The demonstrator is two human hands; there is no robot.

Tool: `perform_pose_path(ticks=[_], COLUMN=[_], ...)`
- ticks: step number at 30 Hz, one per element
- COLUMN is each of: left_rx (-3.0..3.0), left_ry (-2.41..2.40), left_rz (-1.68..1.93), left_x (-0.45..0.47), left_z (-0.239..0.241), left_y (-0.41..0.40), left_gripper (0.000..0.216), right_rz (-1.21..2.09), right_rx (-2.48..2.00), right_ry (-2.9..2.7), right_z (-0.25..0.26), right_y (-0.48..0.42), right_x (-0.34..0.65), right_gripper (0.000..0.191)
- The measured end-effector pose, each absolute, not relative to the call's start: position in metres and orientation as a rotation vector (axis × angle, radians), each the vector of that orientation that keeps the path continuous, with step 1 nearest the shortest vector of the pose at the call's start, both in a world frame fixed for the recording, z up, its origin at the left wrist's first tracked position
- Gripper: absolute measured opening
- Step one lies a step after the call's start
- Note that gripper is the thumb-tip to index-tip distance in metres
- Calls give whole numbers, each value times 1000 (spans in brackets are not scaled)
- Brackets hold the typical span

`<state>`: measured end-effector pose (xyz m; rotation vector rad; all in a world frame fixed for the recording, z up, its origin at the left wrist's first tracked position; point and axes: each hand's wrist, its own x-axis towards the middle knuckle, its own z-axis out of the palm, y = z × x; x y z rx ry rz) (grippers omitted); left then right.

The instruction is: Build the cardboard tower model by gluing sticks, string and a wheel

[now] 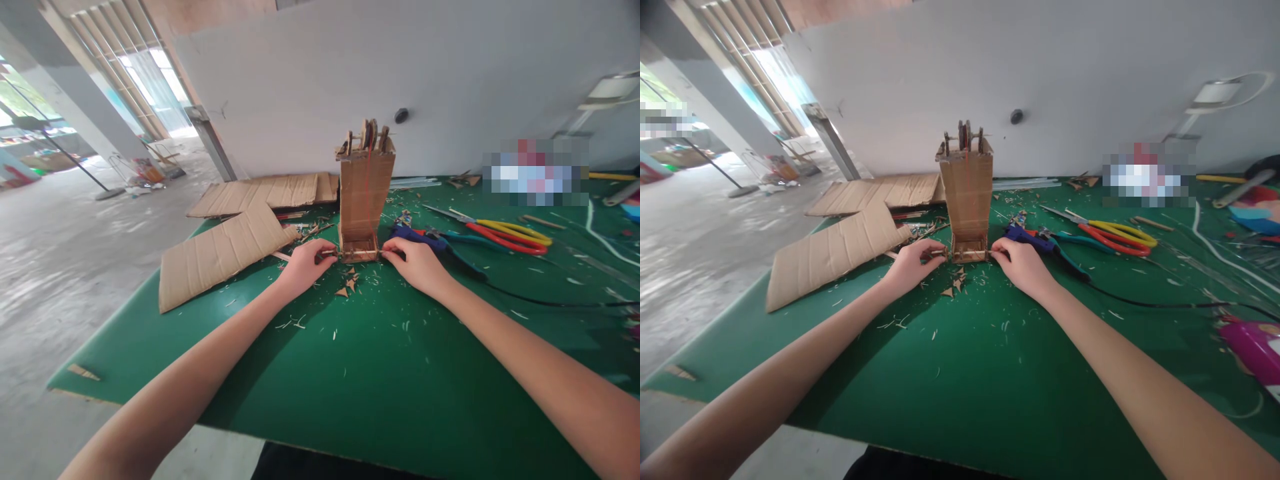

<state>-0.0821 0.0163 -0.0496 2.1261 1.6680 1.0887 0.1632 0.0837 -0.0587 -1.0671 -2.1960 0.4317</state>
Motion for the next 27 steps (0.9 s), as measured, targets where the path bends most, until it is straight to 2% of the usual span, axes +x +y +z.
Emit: perform_pose_path(ticks=[27], left_rx=[2125], left_ry=[1657], left_rz=[1134], left_x=[-80], left_z=[-50], left_y=[13], left_gripper=[19], right_rz=[433], right_rx=[-1091], right_ry=[-2210], right_z=[-58], right_y=[83], right_x=[163], right_gripper=[10])
